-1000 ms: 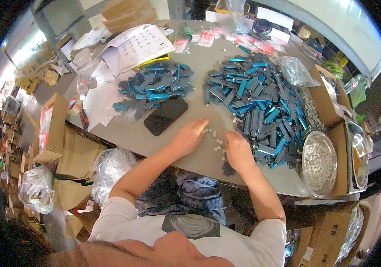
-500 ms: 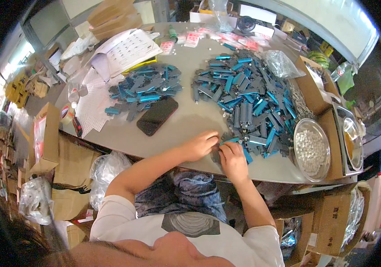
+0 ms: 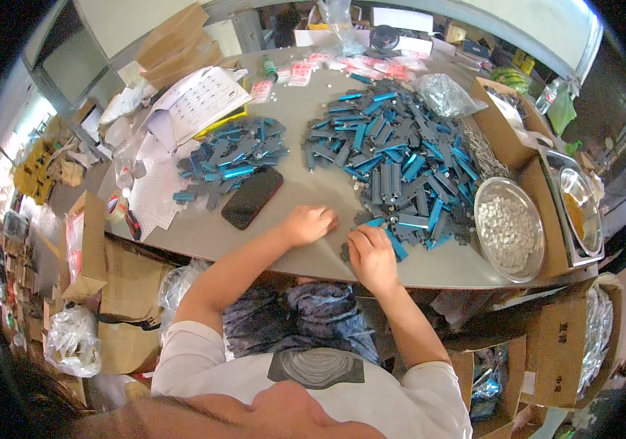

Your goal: The person sits at a cluttered workbench and repeatedly picks up small blue and grey plastic components. They insert small white cylindrical pieces into the blue parts by hand and place the assembled units into a growing pile on the table. The person handles the items one at a time throughout the clip.

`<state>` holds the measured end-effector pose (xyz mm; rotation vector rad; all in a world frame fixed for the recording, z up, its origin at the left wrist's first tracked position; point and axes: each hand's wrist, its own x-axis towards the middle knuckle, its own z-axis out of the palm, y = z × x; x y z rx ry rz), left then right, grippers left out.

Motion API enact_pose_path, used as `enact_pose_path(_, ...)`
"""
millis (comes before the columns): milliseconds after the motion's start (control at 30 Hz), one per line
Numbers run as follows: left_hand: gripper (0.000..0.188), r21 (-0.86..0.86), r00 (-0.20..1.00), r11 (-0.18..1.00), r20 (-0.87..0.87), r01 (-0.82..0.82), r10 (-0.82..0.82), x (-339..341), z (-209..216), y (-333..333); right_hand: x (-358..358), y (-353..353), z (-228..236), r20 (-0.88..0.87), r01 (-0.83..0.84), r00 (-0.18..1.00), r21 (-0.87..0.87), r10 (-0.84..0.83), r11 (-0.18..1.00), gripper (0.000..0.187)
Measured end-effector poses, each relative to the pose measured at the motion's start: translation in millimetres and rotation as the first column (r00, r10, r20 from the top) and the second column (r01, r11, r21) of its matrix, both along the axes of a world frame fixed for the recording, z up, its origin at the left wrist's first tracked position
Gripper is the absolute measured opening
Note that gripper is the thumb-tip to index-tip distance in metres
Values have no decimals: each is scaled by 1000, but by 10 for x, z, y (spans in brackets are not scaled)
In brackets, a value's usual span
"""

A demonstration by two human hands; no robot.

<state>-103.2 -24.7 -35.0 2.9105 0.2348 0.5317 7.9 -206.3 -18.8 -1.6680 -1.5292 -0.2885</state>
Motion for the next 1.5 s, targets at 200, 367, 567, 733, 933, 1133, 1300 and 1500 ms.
enact_pose_path(200,21,-683,890,718,238,-132,390,79,-40,192,-171,274,36,-714,-54,692,92,104,994,19)
enact_pose_path(367,23,-946,786,301,276,120,554,201,332,-89,-391,737,94,-792,-37,-549,343,267,939,38)
enact_pose_path(567,24,-465,881,885,420,3,218,325,300,-326,-321,936,-127,-506,213,-673,566,539,796,35)
enact_pose_path(733,13,-510,908,832,418,218,18,389,737,-518,-51,812,-318,-381,184,-660,753,647,631,30)
enact_pose_path(933,16,-885,860,410,374,220,347,263,620,-149,14,746,56,-522,326,-698,378,490,867,30)
enact_pose_path(1133,22,-115,985,985,106,-127,139,27,135,-6,113,607,-22,-528,323,-662,440,532,838,30)
enact_pose_path(1300,11,-288,991,951,40,-113,130,143,18,-40,104,592,-31,-587,341,-632,375,506,862,28)
enact_pose_path(1500,18,-603,954,795,272,66,126,312,580,-355,195,536,-238,-564,318,-613,466,554,826,25)
